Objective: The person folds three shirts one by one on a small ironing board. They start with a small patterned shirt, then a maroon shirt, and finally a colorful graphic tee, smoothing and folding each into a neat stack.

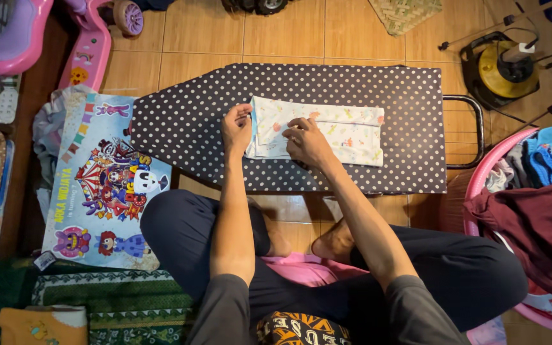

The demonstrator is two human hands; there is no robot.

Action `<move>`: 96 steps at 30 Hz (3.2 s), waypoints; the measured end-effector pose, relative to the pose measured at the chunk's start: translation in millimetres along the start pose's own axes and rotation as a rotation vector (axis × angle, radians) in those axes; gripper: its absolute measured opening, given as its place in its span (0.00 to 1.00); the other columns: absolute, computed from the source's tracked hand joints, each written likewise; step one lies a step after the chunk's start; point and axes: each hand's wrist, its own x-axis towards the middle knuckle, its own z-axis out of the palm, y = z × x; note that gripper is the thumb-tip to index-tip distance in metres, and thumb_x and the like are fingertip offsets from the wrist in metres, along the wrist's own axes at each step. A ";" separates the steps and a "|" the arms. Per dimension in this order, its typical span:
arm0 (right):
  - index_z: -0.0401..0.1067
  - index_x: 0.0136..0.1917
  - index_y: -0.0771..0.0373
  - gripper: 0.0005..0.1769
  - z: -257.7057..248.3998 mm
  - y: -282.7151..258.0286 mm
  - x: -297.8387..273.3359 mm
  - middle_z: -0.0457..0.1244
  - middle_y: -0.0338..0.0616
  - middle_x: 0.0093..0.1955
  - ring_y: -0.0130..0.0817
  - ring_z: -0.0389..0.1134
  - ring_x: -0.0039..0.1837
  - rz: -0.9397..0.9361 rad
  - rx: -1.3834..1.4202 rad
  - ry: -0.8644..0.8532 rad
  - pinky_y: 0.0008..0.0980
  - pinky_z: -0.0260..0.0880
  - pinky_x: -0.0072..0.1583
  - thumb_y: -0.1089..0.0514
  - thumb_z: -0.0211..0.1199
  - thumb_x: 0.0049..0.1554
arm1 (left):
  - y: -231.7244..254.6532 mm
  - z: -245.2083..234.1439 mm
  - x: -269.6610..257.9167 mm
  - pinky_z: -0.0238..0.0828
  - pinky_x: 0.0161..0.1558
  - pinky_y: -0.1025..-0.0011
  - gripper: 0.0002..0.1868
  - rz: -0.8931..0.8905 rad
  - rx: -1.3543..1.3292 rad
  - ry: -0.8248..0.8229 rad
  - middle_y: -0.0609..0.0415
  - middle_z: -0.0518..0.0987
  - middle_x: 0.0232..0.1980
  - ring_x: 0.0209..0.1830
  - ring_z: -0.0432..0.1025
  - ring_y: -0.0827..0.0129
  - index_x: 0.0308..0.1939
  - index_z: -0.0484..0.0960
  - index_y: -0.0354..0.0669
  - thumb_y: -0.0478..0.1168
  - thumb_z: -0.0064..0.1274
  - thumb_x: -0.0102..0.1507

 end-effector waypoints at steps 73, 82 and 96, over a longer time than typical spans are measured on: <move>0.57 0.80 0.52 0.32 28.0 -3.4 44.2 0.46 0.54 0.84 0.65 0.41 0.82 0.163 -0.427 0.019 0.69 0.33 0.76 0.47 0.52 0.64 | 43.3 52.0 -26.6 0.35 0.68 0.23 0.25 0.255 1.044 -0.119 0.47 0.59 0.79 0.81 0.45 0.40 0.69 0.73 0.49 0.52 0.46 0.70; 0.50 0.83 0.48 0.36 -13.1 33.5 18.4 0.41 0.52 0.85 0.61 0.36 0.84 0.335 -0.441 -0.061 0.72 0.24 0.76 0.35 0.43 0.66 | 35.8 51.7 -28.0 0.32 0.71 0.24 0.34 0.262 1.104 -0.128 0.48 0.51 0.83 0.82 0.41 0.36 0.78 0.63 0.53 0.59 0.42 0.70; 0.52 0.82 0.50 0.33 -95.6 137.2 -89.8 0.43 0.55 0.85 0.64 0.38 0.84 0.708 -0.471 0.243 0.75 0.30 0.75 0.39 0.43 0.68 | 48.3 51.9 -32.0 0.28 0.69 0.22 0.33 0.259 1.092 -0.178 0.43 0.51 0.82 0.81 0.41 0.35 0.77 0.63 0.49 0.56 0.43 0.70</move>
